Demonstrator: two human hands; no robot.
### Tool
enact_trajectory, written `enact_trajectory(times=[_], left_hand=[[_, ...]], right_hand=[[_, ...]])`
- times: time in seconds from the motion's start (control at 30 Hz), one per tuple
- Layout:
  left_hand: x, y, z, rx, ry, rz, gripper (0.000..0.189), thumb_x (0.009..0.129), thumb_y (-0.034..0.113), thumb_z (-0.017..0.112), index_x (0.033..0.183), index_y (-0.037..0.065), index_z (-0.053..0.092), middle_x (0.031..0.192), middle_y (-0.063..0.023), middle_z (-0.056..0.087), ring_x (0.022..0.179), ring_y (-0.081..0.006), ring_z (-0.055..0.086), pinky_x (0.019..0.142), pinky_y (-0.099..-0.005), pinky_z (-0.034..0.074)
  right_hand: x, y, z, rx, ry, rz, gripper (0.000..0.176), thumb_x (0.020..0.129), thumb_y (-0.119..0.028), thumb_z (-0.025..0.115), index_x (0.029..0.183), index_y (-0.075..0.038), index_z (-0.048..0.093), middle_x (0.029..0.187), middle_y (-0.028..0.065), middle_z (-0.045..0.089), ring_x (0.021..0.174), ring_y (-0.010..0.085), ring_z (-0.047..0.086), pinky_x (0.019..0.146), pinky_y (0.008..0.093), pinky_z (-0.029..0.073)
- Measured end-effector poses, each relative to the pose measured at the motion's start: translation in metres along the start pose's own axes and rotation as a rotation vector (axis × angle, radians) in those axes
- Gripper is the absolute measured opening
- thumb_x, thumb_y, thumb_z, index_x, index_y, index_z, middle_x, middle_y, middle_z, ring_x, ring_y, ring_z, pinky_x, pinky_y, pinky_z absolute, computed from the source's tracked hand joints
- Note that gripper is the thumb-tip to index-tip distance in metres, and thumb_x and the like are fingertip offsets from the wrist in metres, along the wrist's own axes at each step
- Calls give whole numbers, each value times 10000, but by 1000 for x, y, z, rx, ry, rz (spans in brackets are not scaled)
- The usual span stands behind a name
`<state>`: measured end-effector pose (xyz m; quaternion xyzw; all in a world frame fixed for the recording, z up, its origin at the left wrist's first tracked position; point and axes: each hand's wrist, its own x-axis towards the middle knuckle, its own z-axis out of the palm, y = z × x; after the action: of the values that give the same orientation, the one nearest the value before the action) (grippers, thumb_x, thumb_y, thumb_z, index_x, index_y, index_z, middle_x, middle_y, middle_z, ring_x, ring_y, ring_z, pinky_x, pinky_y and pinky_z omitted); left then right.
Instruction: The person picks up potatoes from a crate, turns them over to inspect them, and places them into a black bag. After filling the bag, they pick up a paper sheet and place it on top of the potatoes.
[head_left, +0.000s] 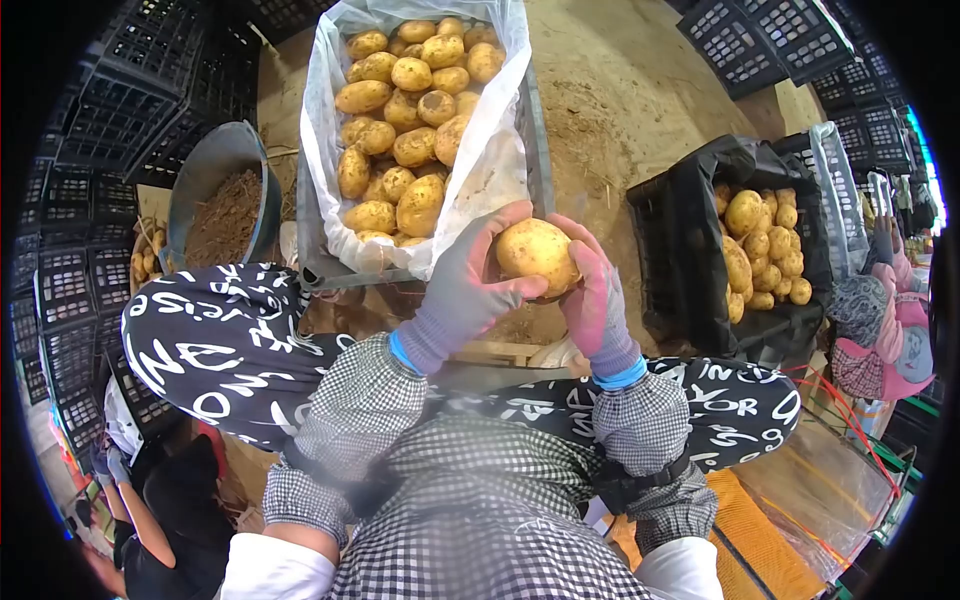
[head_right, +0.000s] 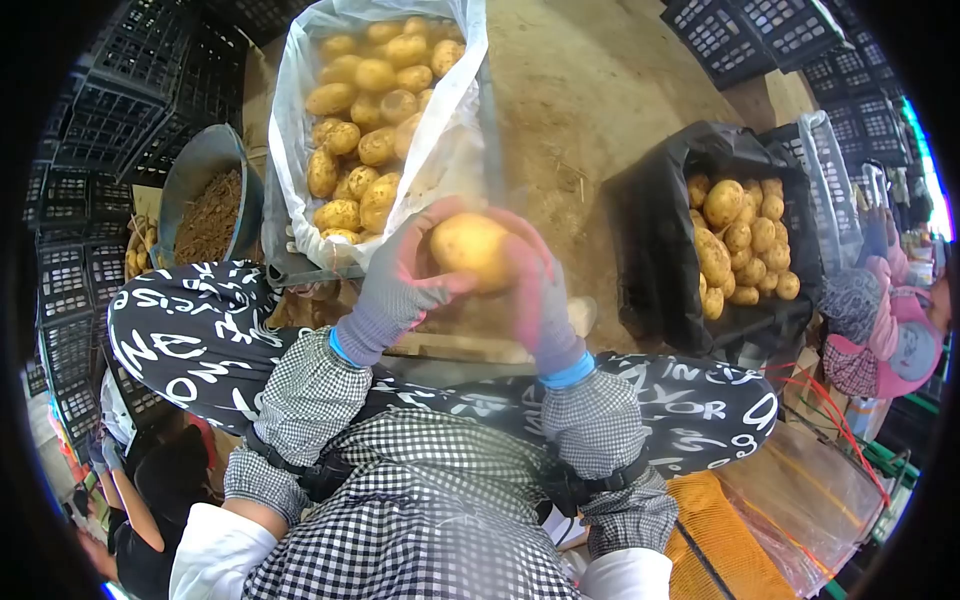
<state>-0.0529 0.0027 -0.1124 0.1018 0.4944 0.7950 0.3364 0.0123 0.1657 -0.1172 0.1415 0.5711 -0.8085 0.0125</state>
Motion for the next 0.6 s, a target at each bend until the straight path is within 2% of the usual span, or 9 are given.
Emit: enact_trajectory(times=[0.13,0.37,0.43,0.5,0.6], left_hand=[[0,3,-2,23,4,-7,853,753,135,842,1429,-40,351,1328,-95,463,1237,-173,474,1063,-324,419],[0,5,1,26,-3,4,864,747,97,836,1437,-48,337,1344,-98,459,1247,-177,466,1071,-327,408],[0,6,1,35,2,8,863,744,81,834,1437,-50,336,1348,-101,457,1254,-180,460,1074,-329,404],[0,6,2,39,-2,21,842,760,82,822,1436,-52,337,1343,-101,461,1248,-177,463,1070,-326,407],[-1,6,4,-12,-1,26,777,817,115,782,1436,-49,340,1320,-94,475,1213,-161,482,1044,-310,425]], right_hand=[[2,4,-3,-396,-13,-96,528,1006,-334,402,1384,34,431,1292,148,561,1169,220,572,981,336,467],[3,5,-4,-452,-46,-149,540,1012,-369,401,1391,15,432,1295,127,564,1162,216,578,952,332,485],[1,1,0,-210,-28,-50,538,1012,-369,401,1391,11,434,1294,122,565,1161,216,579,946,328,488],[-2,-6,7,270,7,140,532,1013,-365,399,1389,9,436,1292,118,565,1157,215,579,939,322,489],[-3,-7,6,216,13,107,531,1012,-359,397,1385,17,436,1275,118,569,1150,206,578,937,316,486]])
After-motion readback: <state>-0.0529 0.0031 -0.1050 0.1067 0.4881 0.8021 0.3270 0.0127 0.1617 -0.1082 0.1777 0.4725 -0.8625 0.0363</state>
